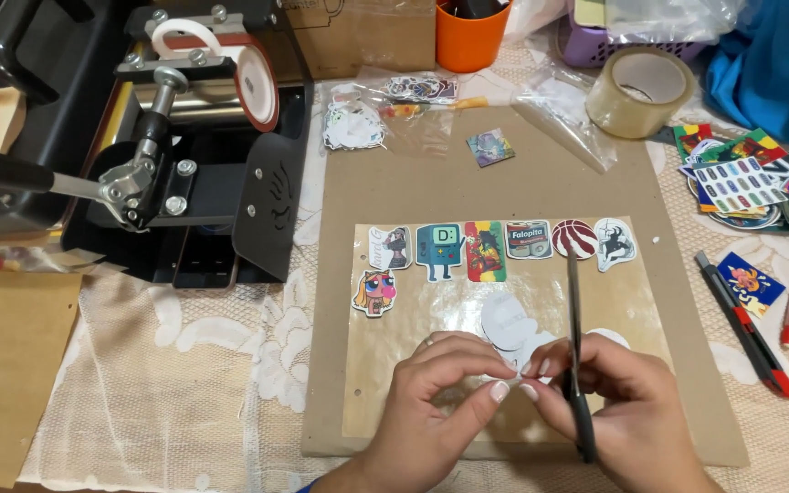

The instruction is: Cutting out stickers with scissors and peeling them to apply to a surface at a workstation.

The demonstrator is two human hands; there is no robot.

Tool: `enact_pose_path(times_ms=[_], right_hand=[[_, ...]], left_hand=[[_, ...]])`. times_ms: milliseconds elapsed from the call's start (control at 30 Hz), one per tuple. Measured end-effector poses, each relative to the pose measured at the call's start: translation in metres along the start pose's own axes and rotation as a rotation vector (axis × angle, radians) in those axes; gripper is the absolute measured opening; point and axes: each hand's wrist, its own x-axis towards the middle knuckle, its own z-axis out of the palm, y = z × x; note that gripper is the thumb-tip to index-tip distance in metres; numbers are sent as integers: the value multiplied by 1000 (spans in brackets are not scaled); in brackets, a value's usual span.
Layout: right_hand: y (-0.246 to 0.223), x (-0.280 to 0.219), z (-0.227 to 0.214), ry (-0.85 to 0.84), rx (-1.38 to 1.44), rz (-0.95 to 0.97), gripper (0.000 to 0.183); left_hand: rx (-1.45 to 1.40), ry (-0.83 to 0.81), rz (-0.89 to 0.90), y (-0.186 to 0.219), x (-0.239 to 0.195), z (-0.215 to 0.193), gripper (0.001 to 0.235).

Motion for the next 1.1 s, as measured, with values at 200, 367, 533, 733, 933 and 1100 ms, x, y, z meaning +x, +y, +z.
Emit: enact_pose_path(times_ms=[200,367,533,733,933,1100], right_hand=[[3,-1,12,100,9,-52,22],[4,-1,10,163,49,26,21],[11,-3,10,116,91,56,21],[10,-3,-3,65,-115,-141,38],[20,-19,-7,-137,-285,-124,47],[22,-19,1,-153,-303,-58,44]], left_hand=[[79,58,-105,-2,-4,1,28],[-30,135,-355,1,-1,-8,67],[20,100,12,-9,1,-7,11],[-37,170,-99,-10,1,-6,5],[-496,144,-442,-4,6,-3,17],[-600,217,-589,-13,4,10,14]])
